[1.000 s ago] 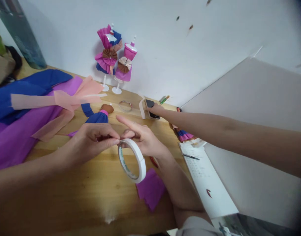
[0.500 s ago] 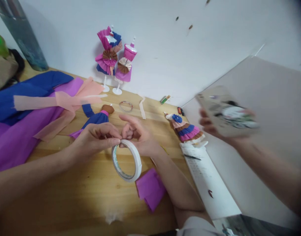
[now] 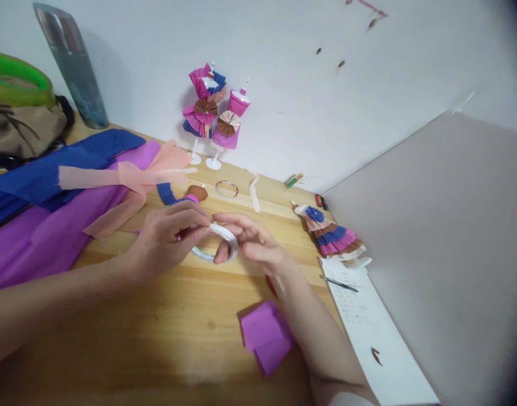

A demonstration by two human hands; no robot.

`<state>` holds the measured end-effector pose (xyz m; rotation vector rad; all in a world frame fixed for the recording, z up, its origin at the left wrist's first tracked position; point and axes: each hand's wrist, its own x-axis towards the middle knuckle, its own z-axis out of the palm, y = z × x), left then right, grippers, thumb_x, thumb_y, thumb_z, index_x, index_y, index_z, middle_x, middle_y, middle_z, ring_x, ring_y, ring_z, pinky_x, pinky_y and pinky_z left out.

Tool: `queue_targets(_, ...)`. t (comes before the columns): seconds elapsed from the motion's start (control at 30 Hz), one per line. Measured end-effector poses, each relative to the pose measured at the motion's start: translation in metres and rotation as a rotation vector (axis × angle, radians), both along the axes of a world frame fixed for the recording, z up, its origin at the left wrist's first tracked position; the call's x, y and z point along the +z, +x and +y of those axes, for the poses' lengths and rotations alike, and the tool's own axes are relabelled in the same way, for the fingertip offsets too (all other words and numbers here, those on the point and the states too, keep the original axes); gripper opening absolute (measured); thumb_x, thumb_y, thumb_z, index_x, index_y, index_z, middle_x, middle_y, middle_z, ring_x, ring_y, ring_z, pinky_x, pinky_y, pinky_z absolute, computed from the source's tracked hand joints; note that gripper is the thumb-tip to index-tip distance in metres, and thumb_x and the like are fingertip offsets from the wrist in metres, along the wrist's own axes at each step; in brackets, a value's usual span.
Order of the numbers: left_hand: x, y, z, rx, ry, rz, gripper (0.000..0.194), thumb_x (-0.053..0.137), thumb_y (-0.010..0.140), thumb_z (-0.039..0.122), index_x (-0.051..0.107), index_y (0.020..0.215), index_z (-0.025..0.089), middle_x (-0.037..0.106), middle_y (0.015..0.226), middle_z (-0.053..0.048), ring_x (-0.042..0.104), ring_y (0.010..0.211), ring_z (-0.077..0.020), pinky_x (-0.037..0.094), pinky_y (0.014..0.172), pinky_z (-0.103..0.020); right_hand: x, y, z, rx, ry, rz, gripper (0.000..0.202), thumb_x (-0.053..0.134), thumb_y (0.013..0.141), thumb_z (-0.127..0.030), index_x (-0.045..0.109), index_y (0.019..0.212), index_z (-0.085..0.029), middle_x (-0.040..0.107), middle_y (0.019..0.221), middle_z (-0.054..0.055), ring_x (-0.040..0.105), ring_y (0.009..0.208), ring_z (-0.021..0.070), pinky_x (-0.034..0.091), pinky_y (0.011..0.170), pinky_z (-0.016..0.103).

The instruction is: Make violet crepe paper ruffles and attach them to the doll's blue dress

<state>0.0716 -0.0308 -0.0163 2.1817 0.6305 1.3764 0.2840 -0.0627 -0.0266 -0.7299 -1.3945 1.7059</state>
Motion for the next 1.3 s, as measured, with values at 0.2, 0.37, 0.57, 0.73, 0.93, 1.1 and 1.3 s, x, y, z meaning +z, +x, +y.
queue_targets(0.2,0.006,-0.003,0.002,0.004,-0.024,0.039,0.018,0.057,0.089,0.013,0.063,0.073,0.017,0.070,0.079,-0.002,0.062,0.067,-0.0098,0.044,0.056,-0.020,0.015,-0.005,-0.010,-0.168,0.041,-0.153,0.058,0.080,0.075,-0.037,0.062,0.129,-0.023,0.076,0.107,0.007,0.064,0.068,0.0115,0.051,0.056,0.020)
queue_targets(0.37,0.022,-0.006,-0.011,0.023,0.050,0.101,0.018,0.058,0.088,0.009,0.062,0.073,0.016,0.071,0.082,-0.003,0.060,0.064,-0.0082,0.042,0.054,-0.019,0.020,-0.002,-0.012,-0.229,0.165,-0.297,0.047,0.075,0.080,-0.037,0.067,0.123,-0.022,0.074,0.114,0.007,0.069,0.091,0.0184,0.055,0.072,0.027)
queue_targets(0.57,0.030,-0.009,-0.010,-0.016,0.002,0.115,0.018,0.057,0.089,0.011,0.064,0.073,0.015,0.072,0.081,-0.003,0.062,0.064,-0.0087,0.043,0.053,-0.019,0.020,-0.001,-0.012,-0.199,0.237,-0.287,0.046,0.072,0.083,-0.040,0.065,0.124,-0.022,0.072,0.120,0.009,0.069,0.108,0.0238,0.053,0.093,0.037)
queue_targets(0.73,0.021,-0.007,0.000,-0.030,-0.126,0.107,0.018,0.060,0.087,0.014,0.065,0.070,0.017,0.072,0.079,-0.001,0.067,0.074,-0.0130,0.049,0.064,-0.022,0.025,-0.002,-0.016,-0.229,0.219,-0.264,0.047,0.073,0.083,-0.042,0.065,0.125,-0.022,0.075,0.114,0.010,0.071,0.104,0.0246,0.054,0.093,0.038)
queue_targets(0.93,0.017,-0.006,0.001,-0.042,-0.091,0.027,0.015,0.063,0.086,0.011,0.070,0.075,0.017,0.073,0.079,-0.001,0.067,0.072,-0.0112,0.051,0.064,-0.020,0.021,-0.006,-0.017,-0.293,0.240,-0.197,0.041,0.073,0.083,-0.038,0.068,0.121,-0.023,0.079,0.097,0.007,0.073,0.091,0.0230,0.056,0.083,0.036)
queue_targets(1.1,0.019,-0.005,0.000,-0.064,-0.087,-0.010,0.016,0.064,0.085,0.009,0.072,0.073,0.017,0.074,0.078,-0.001,0.066,0.068,-0.0104,0.053,0.060,-0.018,0.012,-0.006,-0.015,-0.298,0.246,-0.138,0.044,0.072,0.082,-0.045,0.070,0.118,-0.020,0.079,0.092,0.010,0.063,0.060,0.0158,0.051,0.056,0.028)
queue_targets(1.3,0.016,-0.006,0.000,-0.133,-0.019,-0.072,0.017,0.062,0.086,0.009,0.075,0.082,0.019,0.078,0.087,-0.005,0.072,0.074,-0.0136,0.058,0.064,-0.020,0.006,-0.007,-0.015,-0.375,0.236,-0.096,0.048,0.071,0.079,-0.051,0.072,0.115,-0.020,0.078,0.084,0.010,0.037,0.042,0.0093,0.033,0.041,0.026)
